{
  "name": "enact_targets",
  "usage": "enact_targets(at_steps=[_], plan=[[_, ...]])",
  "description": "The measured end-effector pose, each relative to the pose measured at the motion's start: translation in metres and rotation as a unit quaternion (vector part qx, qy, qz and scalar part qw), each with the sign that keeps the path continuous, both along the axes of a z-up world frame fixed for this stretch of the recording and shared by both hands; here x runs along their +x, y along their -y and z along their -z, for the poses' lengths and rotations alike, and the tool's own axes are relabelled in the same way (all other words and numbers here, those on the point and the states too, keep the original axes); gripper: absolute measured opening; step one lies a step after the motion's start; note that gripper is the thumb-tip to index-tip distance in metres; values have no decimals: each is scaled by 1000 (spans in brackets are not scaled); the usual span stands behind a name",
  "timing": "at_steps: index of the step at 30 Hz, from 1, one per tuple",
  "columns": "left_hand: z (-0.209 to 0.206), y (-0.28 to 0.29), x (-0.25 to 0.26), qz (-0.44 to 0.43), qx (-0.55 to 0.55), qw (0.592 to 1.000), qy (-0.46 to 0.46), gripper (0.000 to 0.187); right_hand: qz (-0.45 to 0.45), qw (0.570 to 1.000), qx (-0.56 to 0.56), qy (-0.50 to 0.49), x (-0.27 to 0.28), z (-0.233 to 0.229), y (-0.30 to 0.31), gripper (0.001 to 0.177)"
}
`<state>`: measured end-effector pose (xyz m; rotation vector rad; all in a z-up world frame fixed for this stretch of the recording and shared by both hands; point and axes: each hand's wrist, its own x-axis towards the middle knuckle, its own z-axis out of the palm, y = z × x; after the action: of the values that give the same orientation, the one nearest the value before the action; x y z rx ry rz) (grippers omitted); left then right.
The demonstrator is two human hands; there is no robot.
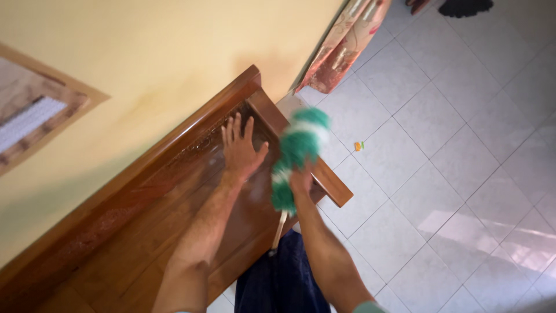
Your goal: The person dusts a wooden bench using a duster, moves a stack of books by hand, and dusts across the wooden seat panels and corner surfaces.
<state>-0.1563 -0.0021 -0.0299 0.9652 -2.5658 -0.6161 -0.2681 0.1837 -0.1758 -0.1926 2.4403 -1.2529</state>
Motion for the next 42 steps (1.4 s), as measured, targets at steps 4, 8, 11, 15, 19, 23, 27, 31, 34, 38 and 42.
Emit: enact_targets(at_steps=[4, 8, 11, 15, 19, 23, 27, 31, 34, 38, 42], plan=[[19, -24, -5, 25, 15, 1000, 0, 87, 168, 985, -20, 37, 20, 23, -51, 70], [32, -47, -9, 57, 42, 997, 19, 87, 77, 996, -38, 39, 30, -10, -16, 69], [37, -60, -7, 68, 60, 996, 26, 86, -81, 996, -20, 15, 38, -39, -1, 73], [34, -66, -9, 84, 77, 993, 35, 84, 87, 995, -14, 38, 49, -20, -42, 73], [34, -78, -3, 77, 79, 994, 8, 82, 340, 936, -56, 64, 73, 11, -118, 72], [34, -80, -2, 77, 83, 994, 11, 81, 446, 884, -113, 82, 78, 14, -135, 71], [32, -74, 10, 56, 60, 997, 5, 79, 422, 891, -136, 95, 78, 9, -118, 70], [20, -41, 36, 4, 47, 999, 4, 77, 240, 965, -109, 6, 69, -11, -84, 66], [10, -15, 62, -61, -8, 998, -5, 76, -73, 997, -25, 6, 54, -49, -46, 67], [-3, 25, 101, -144, -14, 990, -8, 82, -197, 974, -81, -79, 24, -95, 31, 65], [-8, 44, 141, -206, 6, 978, 25, 91, -247, 961, -67, -108, 19, -135, 99, 67]])
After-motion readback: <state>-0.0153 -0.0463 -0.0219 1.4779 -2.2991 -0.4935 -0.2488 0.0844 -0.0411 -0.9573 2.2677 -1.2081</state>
